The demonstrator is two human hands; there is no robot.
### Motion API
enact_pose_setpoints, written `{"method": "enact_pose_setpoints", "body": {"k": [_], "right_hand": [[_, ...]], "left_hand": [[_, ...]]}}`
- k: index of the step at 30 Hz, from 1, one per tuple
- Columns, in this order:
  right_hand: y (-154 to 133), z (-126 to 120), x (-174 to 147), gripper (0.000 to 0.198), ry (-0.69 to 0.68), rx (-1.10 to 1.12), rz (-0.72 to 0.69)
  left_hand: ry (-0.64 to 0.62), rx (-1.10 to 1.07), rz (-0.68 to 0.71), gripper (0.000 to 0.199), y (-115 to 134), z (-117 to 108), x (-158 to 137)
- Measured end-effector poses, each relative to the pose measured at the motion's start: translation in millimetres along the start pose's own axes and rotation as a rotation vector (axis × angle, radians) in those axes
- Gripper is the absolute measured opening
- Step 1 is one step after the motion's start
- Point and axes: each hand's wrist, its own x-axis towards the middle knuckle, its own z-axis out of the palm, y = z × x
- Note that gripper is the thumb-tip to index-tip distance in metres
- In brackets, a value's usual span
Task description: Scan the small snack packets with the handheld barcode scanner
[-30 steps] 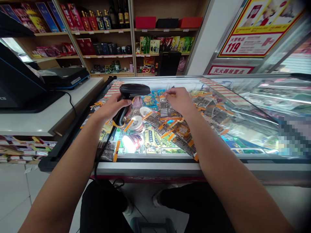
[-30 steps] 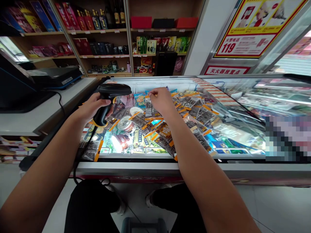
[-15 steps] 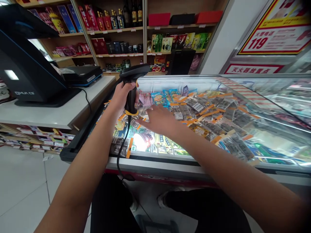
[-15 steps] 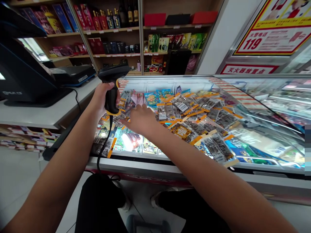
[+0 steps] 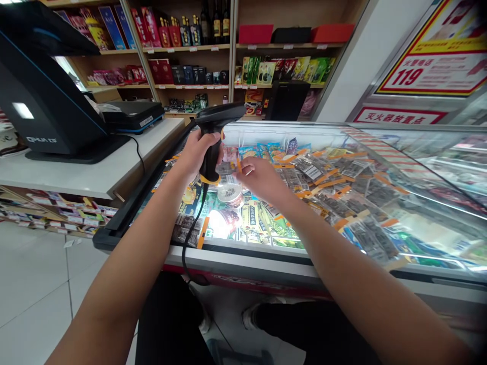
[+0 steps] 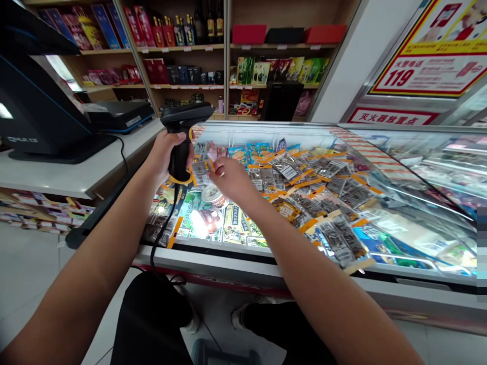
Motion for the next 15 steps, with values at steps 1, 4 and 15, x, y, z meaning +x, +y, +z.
{"method": "enact_pose_setpoints", "body": {"k": [1, 4, 15], "right_hand": [[4.1, -8.6, 2.7, 0.016, 0.044, 0.062, 0.014], [18.8, -33.6, 11.7, 0.025, 0.260, 0.146, 0.034], [52.7, -80.5, 22.7, 0.022, 0.621, 0.030, 0.059]], "left_hand": [[-0.001, -0.005, 0.009, 0.018, -0.7, 0.2, -0.1], [-0.026, -0.013, 0.017, 0.016, -4.1, -0.8, -0.3], [-0.624, 0.306, -0.121, 0.029, 1.4, 2.2, -13.7]]}}
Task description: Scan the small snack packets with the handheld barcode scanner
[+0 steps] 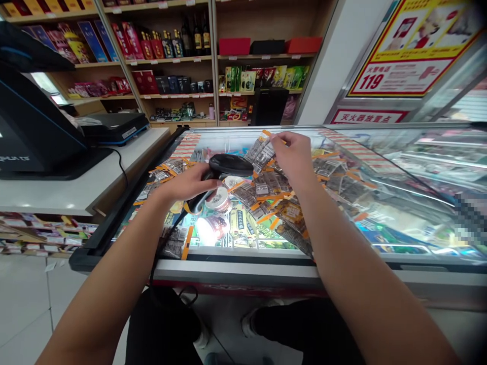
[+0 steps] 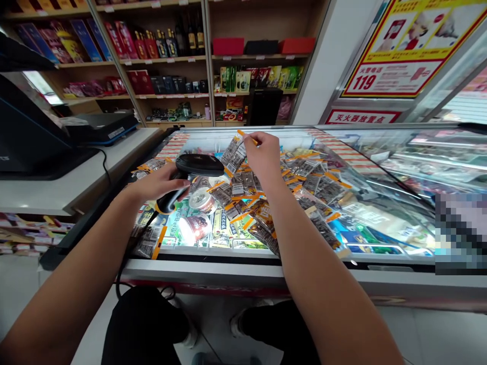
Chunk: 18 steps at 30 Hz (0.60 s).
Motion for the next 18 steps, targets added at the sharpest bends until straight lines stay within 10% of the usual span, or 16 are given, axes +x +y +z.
{"method": "enact_pose_setpoints", "body": {"k": [12, 18], "right_hand": [[0.5, -2.4, 1.9, 0.027, -0.010, -0.058, 0.004], [9.4, -12.0, 2.8, 0.025, -0.105, -0.226, 0.079]], "left_hand": [[-0.078, -0.036, -0.020, 0.027, 0.7, -0.6, -1.7], [0.088, -0.166, 0.037, 0.023, -0.4, -5.1, 0.0]]}}
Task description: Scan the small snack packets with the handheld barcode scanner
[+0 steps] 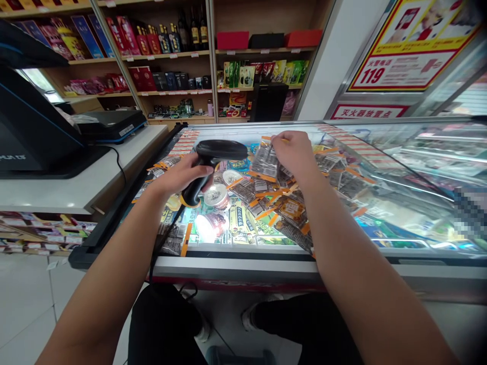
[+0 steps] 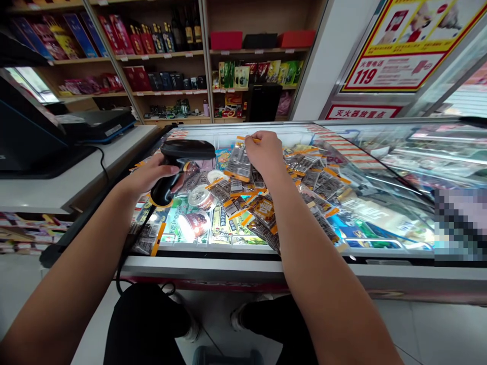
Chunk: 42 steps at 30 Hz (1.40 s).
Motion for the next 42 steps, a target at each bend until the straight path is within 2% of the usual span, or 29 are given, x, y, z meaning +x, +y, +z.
{"method": "enact_pose_setpoints", "body": {"k": [4, 7, 8, 9, 11, 13, 14, 17, 19, 22, 25, 28, 31, 34, 38, 42], "right_hand": [[13.2, 1.3, 3.7, 0.019, 0.065, -0.289, 0.017], [-3.0, 5.4, -5.5, 0.025, 0.081, -0.295, -0.126], [-14.4, 8.0, -13.3, 0.024, 0.013, -0.237, -0.191], [-27.6, 11.8, -23.8, 0.021, -0.116, -0.156, -0.264], [-55.4, 22.9, -52.2, 0.023, -0.464, 0.004, -0.384], [-78.2, 38.3, -86.2, 0.027, -0.781, 0.043, -0.420], [-86.3, 46.7, -103.2, 0.033, -0.857, 0.014, -0.433], [-98.2, 69.4, -143.3, 0.050, -0.858, -0.092, -0.564], [-99.6, 78.6, -156.4, 0.054, -0.851, -0.135, -0.582], [-99.5, 82.0, -156.7, 0.048, -0.901, -0.102, -0.506], [-97.3, 77.8, -141.1, 0.037, -0.959, 0.040, -0.329], [-89.5, 69.9, -115.3, 0.032, -0.868, 0.223, -0.150], [-76.4, 59.9, -85.5, 0.024, -0.653, 0.389, -0.088], [-62.1, 49.2, -60.4, 0.027, -0.415, 0.491, -0.027], [-46.2, 37.7, -40.4, 0.032, -0.216, 0.436, -0.029], [-34.6, 33.1, -30.3, 0.026, -0.126, 0.342, -0.055]], "left_hand": [[0.184, -0.138, 0.075, 0.026, -0.2, -1.1, 2.8], [0.301, -0.205, 0.118, 0.026, 1.9, -0.2, 3.9], [0.336, -0.227, 0.134, 0.025, 2.7, -0.3, 4.1], [0.364, -0.246, 0.146, 0.023, 3.3, -0.9, 4.2], [0.378, -0.274, 0.150, 0.022, 4.0, -3.5, 4.0], [0.369, -0.296, 0.154, 0.024, 4.2, -7.6, 3.6], [0.370, -0.301, 0.158, 0.027, 4.2, -9.7, 3.4], [0.407, -0.261, 0.145, 0.040, 3.6, -14.4, 3.3], [0.420, -0.237, 0.130, 0.047, 2.8, -15.4, 3.6], [0.417, -0.287, 0.168, 0.046, 2.8, -14.5, 3.3], [0.386, -0.339, 0.187, 0.041, 6.0, -12.7, 0.7], [0.298, -0.373, 0.190, 0.035, 9.6, -11.1, -2.2], [0.228, -0.341, 0.195, 0.030, 8.8, -9.0, -1.8], [0.244, -0.281, 0.213, 0.025, 4.1, -5.4, 1.9], [0.268, -0.191, 0.170, 0.020, -1.9, -0.4, 5.8], [0.219, -0.109, 0.074, 0.021, -5.7, 2.1, 5.9]]}}
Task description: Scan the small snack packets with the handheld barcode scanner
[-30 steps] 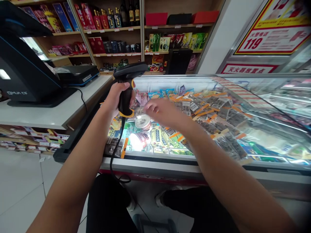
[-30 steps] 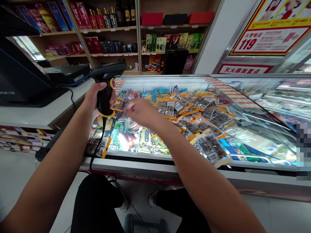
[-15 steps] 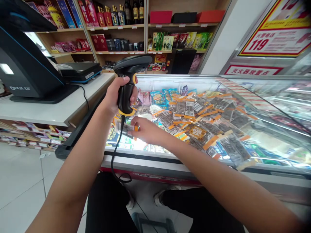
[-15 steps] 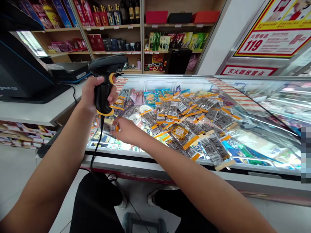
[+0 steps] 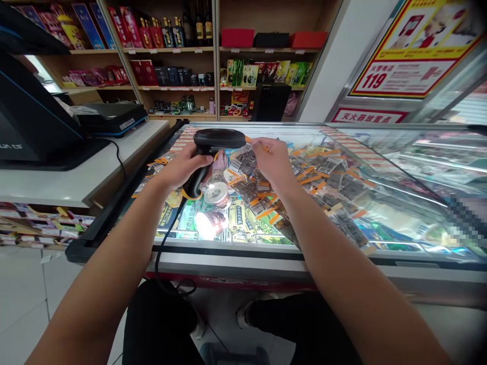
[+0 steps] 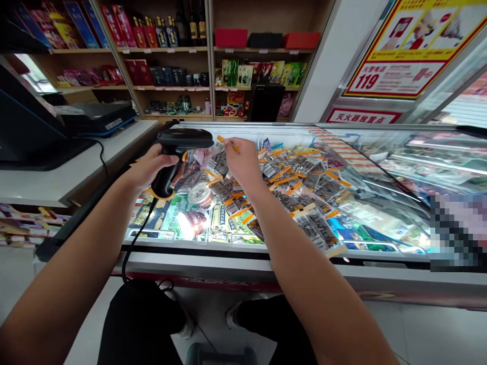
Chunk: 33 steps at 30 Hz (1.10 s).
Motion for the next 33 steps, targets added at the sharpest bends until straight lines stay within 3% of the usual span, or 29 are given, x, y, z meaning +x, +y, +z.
{"method": "enact_pose_setpoints", "body": {"k": [8, 12, 16, 18, 22, 24, 26, 28, 30, 33], "right_hand": [[12.1, -2.3, 7.8, 0.025, 0.032, -0.090, -0.071], [11.9, -1.8, 8.3, 0.025, 0.053, -0.124, -0.105], [6.8, -6.7, 7.4, 0.025, 0.017, -0.153, -0.036], [5.1, -12.0, 7.5, 0.026, 0.000, -0.209, 0.016], [9.2, -21.2, 8.7, 0.019, 0.015, -0.506, 0.079], [10.2, -20.1, 7.5, 0.015, 0.077, -0.645, 0.023], [4.7, -12.5, 3.7, 0.027, 0.080, -0.686, -0.095], [-9.0, 1.5, -2.9, 0.029, -0.068, -0.629, -0.225], [-27.8, 20.8, -11.6, 0.026, -0.312, -0.551, -0.310], [-52.4, 54.0, -25.6, 0.028, -0.569, -0.558, -0.288]], "left_hand": [[-0.077, 0.262, -0.042, 0.033, -2.0, 1.1, -0.7], [-0.101, 0.264, -0.041, 0.031, -1.5, -0.1, -1.2], [-0.083, 0.139, -0.022, 0.021, 0.2, -3.0, -1.6], [0.001, 0.045, -0.003, 0.017, 0.5, -6.1, -0.4], [0.365, -0.078, 0.077, 0.021, -2.8, -18.5, 6.8], [0.542, -0.107, 0.137, 0.023, -5.3, -27.5, 11.2], [0.671, -0.126, 0.164, 0.025, -7.1, -37.0, 14.4], [0.757, -0.141, 0.159, 0.029, -7.9, -45.9, 16.5], [0.817, -0.154, 0.146, 0.032, -8.3, -53.4, 17.9], [0.859, -0.172, 0.142, 0.032, -9.7, -62.1, 17.9]]}}
